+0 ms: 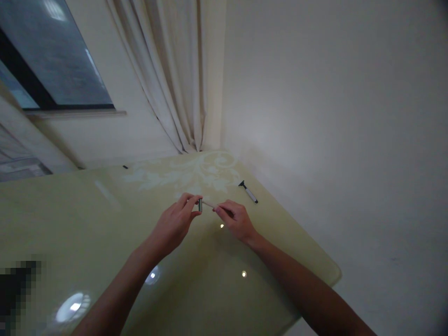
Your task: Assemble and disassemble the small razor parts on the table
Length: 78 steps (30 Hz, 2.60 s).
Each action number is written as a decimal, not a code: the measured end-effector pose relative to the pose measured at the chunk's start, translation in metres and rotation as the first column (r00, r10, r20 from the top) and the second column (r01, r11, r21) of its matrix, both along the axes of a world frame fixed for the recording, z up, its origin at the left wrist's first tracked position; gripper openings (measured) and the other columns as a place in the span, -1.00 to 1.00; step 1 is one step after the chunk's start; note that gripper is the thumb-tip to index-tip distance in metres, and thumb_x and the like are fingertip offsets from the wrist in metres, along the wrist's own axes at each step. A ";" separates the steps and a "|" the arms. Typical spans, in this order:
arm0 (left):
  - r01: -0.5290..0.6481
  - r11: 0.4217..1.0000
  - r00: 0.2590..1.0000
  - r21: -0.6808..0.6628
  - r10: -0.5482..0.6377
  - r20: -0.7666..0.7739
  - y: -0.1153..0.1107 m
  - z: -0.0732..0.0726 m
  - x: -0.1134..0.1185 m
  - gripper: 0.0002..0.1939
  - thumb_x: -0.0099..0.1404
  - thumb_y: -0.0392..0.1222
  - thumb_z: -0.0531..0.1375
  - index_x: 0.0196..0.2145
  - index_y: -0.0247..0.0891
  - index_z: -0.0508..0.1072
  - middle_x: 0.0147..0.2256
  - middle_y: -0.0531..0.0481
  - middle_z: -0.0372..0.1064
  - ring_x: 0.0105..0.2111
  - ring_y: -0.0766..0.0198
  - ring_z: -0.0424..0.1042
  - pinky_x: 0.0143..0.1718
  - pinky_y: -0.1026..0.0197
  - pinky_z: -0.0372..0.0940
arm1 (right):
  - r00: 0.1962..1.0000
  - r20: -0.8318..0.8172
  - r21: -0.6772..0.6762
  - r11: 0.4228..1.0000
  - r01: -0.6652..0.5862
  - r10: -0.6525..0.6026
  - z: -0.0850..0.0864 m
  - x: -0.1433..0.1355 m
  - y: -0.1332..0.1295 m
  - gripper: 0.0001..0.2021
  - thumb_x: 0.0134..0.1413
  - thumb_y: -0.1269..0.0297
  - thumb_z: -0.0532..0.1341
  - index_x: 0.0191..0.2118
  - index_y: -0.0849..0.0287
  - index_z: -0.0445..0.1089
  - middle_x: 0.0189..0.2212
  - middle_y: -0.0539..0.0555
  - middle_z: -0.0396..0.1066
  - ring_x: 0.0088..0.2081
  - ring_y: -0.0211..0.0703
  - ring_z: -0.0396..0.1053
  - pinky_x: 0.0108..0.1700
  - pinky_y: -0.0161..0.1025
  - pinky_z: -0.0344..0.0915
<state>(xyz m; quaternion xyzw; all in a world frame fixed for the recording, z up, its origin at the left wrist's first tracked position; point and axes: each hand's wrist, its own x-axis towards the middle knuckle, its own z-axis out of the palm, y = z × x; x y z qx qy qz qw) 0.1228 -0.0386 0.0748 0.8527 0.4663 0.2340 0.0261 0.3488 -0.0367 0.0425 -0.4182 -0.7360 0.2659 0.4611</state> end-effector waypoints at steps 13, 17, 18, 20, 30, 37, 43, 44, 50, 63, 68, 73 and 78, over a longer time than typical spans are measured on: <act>-0.023 0.999 1.000 0.038 0.022 0.021 0.001 0.000 -0.001 -0.65 0.51 -0.18 0.05 0.20 -0.18 0.29 0.05 -0.17 0.39 -0.12 0.09 0.55 -0.11 0.05 0.45 | 0.997 -0.018 -0.047 0.996 -0.082 0.081 -0.003 -0.003 -0.002 -0.60 0.37 -0.02 0.18 -0.26 0.18 0.62 -0.48 0.03 0.42 -0.44 -0.22 0.29 -0.35 -0.27 0.15; -0.025 0.999 1.000 0.026 0.024 0.010 0.000 0.002 -0.001 -0.66 0.51 -0.18 0.04 0.19 -0.21 0.29 0.04 -0.18 0.39 -0.13 0.07 0.55 -0.11 0.03 0.45 | 0.998 -0.041 -0.058 0.997 -0.044 0.042 -0.001 -0.002 -0.002 -0.59 0.37 -0.02 0.17 -0.28 0.18 0.62 -0.48 0.05 0.43 -0.44 -0.21 0.30 -0.35 -0.27 0.16; -0.024 0.999 1.000 0.026 0.023 0.014 -0.001 0.003 -0.001 -0.66 0.51 -0.18 0.05 0.19 -0.21 0.29 0.04 -0.19 0.39 -0.12 0.07 0.55 -0.11 0.03 0.45 | 0.998 -0.047 -0.060 0.997 -0.048 0.045 0.000 -0.002 -0.003 -0.59 0.37 -0.02 0.18 -0.27 0.18 0.63 -0.48 0.04 0.43 -0.44 -0.22 0.29 -0.35 -0.27 0.16; -0.023 0.999 1.000 0.035 0.022 0.019 -0.001 0.003 0.000 -0.66 0.51 -0.18 0.05 0.20 -0.20 0.29 0.05 -0.19 0.39 -0.10 0.06 0.54 -0.10 0.02 0.45 | 0.996 -0.049 -0.065 0.995 -0.076 0.073 0.000 -0.002 -0.003 -0.60 0.37 -0.01 0.18 -0.25 0.17 0.63 -0.48 0.04 0.43 -0.44 -0.22 0.29 -0.36 -0.28 0.16; -0.018 0.997 1.000 0.071 0.019 -0.020 -0.001 0.002 -0.001 -0.64 0.51 -0.16 0.05 0.22 -0.17 0.28 0.06 -0.19 0.39 -0.10 0.04 0.54 -0.10 0.01 0.45 | 0.993 -0.031 -0.075 0.990 -0.118 0.116 0.003 -0.001 -0.003 -0.61 0.37 0.00 0.18 -0.23 0.18 0.64 -0.47 0.03 0.44 -0.44 -0.23 0.29 -0.35 -0.28 0.15; -0.027 0.997 0.999 0.066 0.029 -0.027 0.001 0.000 -0.003 -0.65 0.52 -0.16 0.06 0.21 -0.18 0.29 0.07 -0.20 0.38 -0.12 0.06 0.55 -0.11 0.02 0.46 | 0.995 -0.033 -0.085 0.992 -0.096 0.094 0.002 -0.001 -0.002 -0.58 0.35 -0.05 0.18 -0.25 0.17 0.64 -0.49 0.03 0.43 -0.45 -0.22 0.28 -0.37 -0.28 0.14; -0.037 0.996 0.999 0.078 0.039 -0.022 0.000 0.001 -0.002 -0.66 0.51 -0.18 0.05 0.20 -0.16 0.29 0.07 -0.18 0.38 -0.12 0.07 0.55 -0.11 0.04 0.45 | 0.998 -0.037 -0.094 0.994 -0.059 0.055 0.001 0.001 -0.001 -0.58 0.34 -0.05 0.19 -0.26 0.18 0.64 -0.47 0.05 0.46 -0.44 -0.22 0.29 -0.37 -0.28 0.14; -0.033 0.997 0.999 0.074 0.034 -0.019 -0.001 0.002 -0.002 -0.66 0.52 -0.17 0.05 0.21 -0.16 0.28 0.07 -0.18 0.38 -0.11 0.06 0.55 -0.10 0.03 0.45 | 0.997 -0.038 -0.096 0.993 -0.076 0.072 0.001 0.001 -0.001 -0.59 0.34 -0.05 0.19 -0.25 0.17 0.64 -0.47 0.04 0.46 -0.44 -0.22 0.29 -0.38 -0.28 0.14; -0.031 0.999 0.999 0.041 0.032 -0.011 -0.002 0.005 0.000 -0.67 0.52 -0.19 0.05 0.19 -0.19 0.29 0.06 -0.18 0.38 -0.13 0.07 0.54 -0.10 0.03 0.45 | 0.998 -0.048 -0.078 0.996 -0.033 0.030 0.002 0.000 -0.001 -0.59 0.35 -0.02 0.19 -0.28 0.19 0.64 -0.49 0.04 0.44 -0.44 -0.22 0.29 -0.37 -0.28 0.14; 0.023 1.000 0.998 0.007 -0.024 0.056 -0.003 0.004 0.001 -0.66 0.51 -0.20 0.07 0.20 -0.16 0.30 0.06 -0.14 0.38 -0.07 0.10 0.53 -0.07 0.07 0.44 | 0.996 -0.046 -0.088 0.993 -0.081 0.077 0.004 0.002 -0.001 -0.56 0.35 -0.05 0.17 -0.26 0.20 0.64 -0.52 0.01 0.37 -0.47 -0.24 0.22 -0.41 -0.29 0.09; 0.001 1.000 0.999 0.024 -0.002 0.033 -0.004 0.001 0.002 -0.65 0.51 -0.20 0.08 0.21 -0.14 0.29 0.07 -0.14 0.38 -0.10 0.11 0.54 -0.09 0.09 0.44 | 0.998 -0.064 -0.075 0.997 -0.016 0.012 0.003 0.002 0.000 -0.55 0.34 -0.06 0.18 -0.24 0.23 0.64 -0.52 0.02 0.38 -0.47 -0.24 0.23 -0.40 -0.29 0.10; 0.012 1.000 1.000 0.018 -0.012 -0.012 -0.005 0.002 0.003 -0.65 0.52 -0.20 0.07 0.21 -0.18 0.27 0.08 -0.17 0.38 -0.09 0.05 0.53 -0.07 0.02 0.44 | 0.998 -0.056 -0.061 0.998 -0.001 -0.002 0.001 0.002 0.000 -0.60 0.36 0.02 0.19 -0.24 0.23 0.64 -0.50 0.03 0.41 -0.46 -0.23 0.25 -0.39 -0.28 0.09; 0.009 1.000 1.000 0.018 -0.009 0.002 -0.005 0.003 0.003 -0.65 0.52 -0.19 0.06 0.21 -0.16 0.27 0.07 -0.16 0.38 -0.10 0.07 0.53 -0.09 0.04 0.44 | 0.999 -0.038 -0.059 0.998 -0.019 0.017 0.002 0.002 0.000 -0.61 0.36 0.03 0.18 -0.24 0.21 0.64 -0.52 0.01 0.39 -0.47 -0.24 0.23 -0.39 -0.29 0.09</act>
